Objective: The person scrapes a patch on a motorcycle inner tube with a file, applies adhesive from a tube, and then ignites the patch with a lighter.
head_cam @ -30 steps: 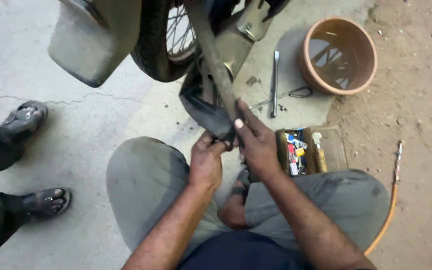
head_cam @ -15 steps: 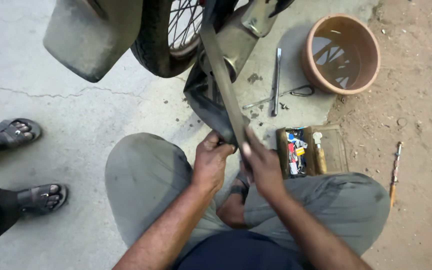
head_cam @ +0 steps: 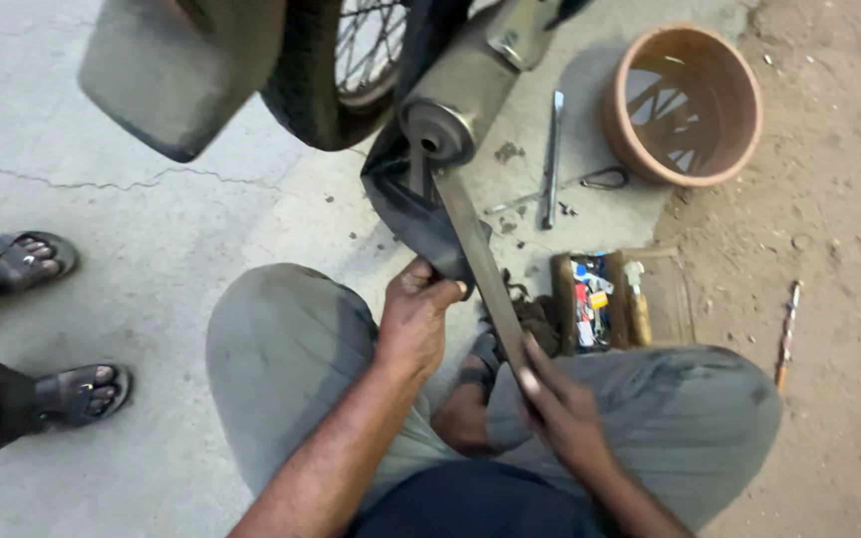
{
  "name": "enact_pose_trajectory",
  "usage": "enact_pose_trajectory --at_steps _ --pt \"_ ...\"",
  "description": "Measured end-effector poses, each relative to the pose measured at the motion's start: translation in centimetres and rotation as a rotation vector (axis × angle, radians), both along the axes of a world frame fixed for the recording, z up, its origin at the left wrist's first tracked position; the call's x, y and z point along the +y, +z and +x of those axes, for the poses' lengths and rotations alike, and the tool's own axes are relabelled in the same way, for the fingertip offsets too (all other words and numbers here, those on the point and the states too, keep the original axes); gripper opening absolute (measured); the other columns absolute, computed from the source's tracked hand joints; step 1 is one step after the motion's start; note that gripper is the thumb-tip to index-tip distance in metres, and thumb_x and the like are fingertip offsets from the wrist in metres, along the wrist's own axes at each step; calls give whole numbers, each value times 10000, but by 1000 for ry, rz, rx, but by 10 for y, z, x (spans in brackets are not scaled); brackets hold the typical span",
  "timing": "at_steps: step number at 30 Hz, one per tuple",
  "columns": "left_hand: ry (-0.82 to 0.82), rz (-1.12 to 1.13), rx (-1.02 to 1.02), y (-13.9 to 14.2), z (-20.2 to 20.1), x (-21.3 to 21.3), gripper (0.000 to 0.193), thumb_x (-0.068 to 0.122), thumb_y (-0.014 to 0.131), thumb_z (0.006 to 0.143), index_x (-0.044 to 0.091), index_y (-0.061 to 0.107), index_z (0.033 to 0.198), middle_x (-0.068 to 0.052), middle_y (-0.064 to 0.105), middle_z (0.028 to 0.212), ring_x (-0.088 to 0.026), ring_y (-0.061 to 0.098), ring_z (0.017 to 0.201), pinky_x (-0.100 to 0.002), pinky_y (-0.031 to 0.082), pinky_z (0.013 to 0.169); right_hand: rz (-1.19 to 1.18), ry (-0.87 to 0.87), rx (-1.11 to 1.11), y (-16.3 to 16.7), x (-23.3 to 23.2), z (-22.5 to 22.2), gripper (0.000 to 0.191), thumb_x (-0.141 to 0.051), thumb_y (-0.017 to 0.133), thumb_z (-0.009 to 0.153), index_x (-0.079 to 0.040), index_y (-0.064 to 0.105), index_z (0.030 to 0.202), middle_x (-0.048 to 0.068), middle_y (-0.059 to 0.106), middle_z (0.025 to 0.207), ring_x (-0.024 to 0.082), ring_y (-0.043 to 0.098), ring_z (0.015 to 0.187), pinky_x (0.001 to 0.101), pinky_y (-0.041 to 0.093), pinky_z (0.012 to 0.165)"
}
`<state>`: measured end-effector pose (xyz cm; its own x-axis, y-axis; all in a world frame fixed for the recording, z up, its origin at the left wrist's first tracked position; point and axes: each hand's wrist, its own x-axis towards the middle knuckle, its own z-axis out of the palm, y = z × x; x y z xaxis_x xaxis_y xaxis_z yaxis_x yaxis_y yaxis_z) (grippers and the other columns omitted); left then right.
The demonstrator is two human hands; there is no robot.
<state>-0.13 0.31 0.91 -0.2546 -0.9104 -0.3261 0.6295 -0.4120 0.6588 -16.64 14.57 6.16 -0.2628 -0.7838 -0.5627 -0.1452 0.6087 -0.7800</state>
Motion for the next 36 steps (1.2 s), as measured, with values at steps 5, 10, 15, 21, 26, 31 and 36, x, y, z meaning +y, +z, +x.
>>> enact_pose_trajectory --at_steps 5,10,15,21,26,31,36 --pt "-52 -114 -81 8 5 2 333 -102 587 825 -38 676 1140 -40 699 1060 -131 627 958 -290 490 882 -267 94 -102 1 -112 17 550 -239 590 1003 -157 496 1539 -11 554 612 64 443 456 244 371 415" --pt "-45 -83 -96 12 11 6 365 -90 592 796 -21 665 1147 -30 699 1083 -122 633 980 -295 483 901 -335 29 -187 5 -134 -1 356 -224 690 970 -68 593 1274 -22 576 666 55 458 496 234 360 437" --pt "31 -31 15 7 14 -1 168 56 690 914 7 698 1075 -18 703 1008 -110 614 927 -301 467 862 -404 145 -39 -16 -122 -17 249 -169 792 923 -17 595 937 -24 577 690 62 516 576 237 432 506" --pt "33 91 -60 10 16 -5 291 300 677 983 12 707 953 -34 696 869 -135 607 773 -321 483 740 -509 252 14 -15 -121 -15 182 -141 693 972 -55 687 1132 -74 578 755 22 505 674 204 429 594" --pt "34 150 -109 19 20 -8 259 268 667 950 17 722 917 -34 699 837 -135 605 729 -318 479 699 -446 267 13 0 -126 3 154 -120 714 951 -44 717 1084 -52 608 718 35 540 616 223 442 550" --pt "15 110 -146 20 17 -7 247 233 677 962 -2 702 891 -31 653 789 -125 553 703 -316 431 664 -555 349 152 11 -129 4 240 -123 775 909 -63 716 1134 -31 642 744 41 578 664 243 478 590" --pt "22 110 -173 17 13 -6 204 211 687 924 16 703 867 -7 638 763 -107 534 680 -298 411 631 -710 534 375 23 -136 0 281 -123 796 884 -60 756 1155 47 622 744 155 588 670 314 467 619"
